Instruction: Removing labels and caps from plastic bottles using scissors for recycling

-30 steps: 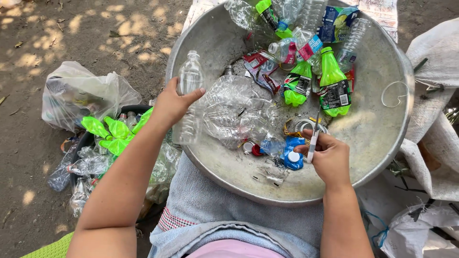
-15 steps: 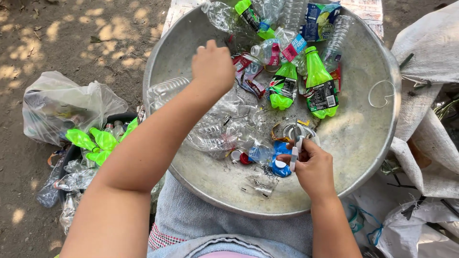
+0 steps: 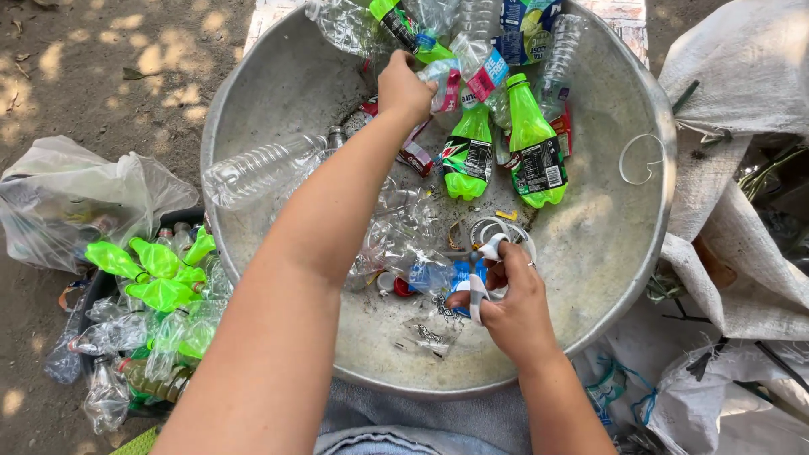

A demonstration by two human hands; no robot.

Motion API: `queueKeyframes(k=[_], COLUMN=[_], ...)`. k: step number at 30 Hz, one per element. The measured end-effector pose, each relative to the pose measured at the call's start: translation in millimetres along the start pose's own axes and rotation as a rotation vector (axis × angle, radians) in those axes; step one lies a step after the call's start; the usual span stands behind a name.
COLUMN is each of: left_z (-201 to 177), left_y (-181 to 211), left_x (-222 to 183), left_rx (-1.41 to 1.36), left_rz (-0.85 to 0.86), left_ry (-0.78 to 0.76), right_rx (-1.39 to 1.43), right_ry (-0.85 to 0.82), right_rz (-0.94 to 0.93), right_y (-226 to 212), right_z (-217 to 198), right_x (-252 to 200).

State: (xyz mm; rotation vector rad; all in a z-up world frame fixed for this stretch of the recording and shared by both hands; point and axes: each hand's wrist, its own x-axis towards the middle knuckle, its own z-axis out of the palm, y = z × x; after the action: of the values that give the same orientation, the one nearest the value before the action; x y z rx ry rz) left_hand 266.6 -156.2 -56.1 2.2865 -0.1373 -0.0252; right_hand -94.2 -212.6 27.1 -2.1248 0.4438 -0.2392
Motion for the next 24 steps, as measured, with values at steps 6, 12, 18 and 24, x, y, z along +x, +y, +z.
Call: queueKeyframes(k=[6, 12, 18, 24], left_z=[-119.5, -212.5, -192.4, -149.1], left_y=[51.2, 87.6, 49.4, 8.1], left_x=[-80.1, -200.1, -274.2, -303.3], left_rx=[-0.367, -0.465, -0.689, -1.131], left_rz=[0.528, 0.776, 0.524, 0.013], left_ry=[0.269, 0.214, -0.023, -0.104], right_rx=[0.185, 0.555, 0.602, 0.797], right_ry=[-0.014, 0.117, 0.305, 0.133], right_rz=[-0.044, -0.161, -0.372, -0.074], right_y=[-2.5, 8.5, -14.6, 10.1], right_z=[-5.0, -2.0, 13.4, 44.1], right_x=[-5.6, -11.0, -23.5, -30.3])
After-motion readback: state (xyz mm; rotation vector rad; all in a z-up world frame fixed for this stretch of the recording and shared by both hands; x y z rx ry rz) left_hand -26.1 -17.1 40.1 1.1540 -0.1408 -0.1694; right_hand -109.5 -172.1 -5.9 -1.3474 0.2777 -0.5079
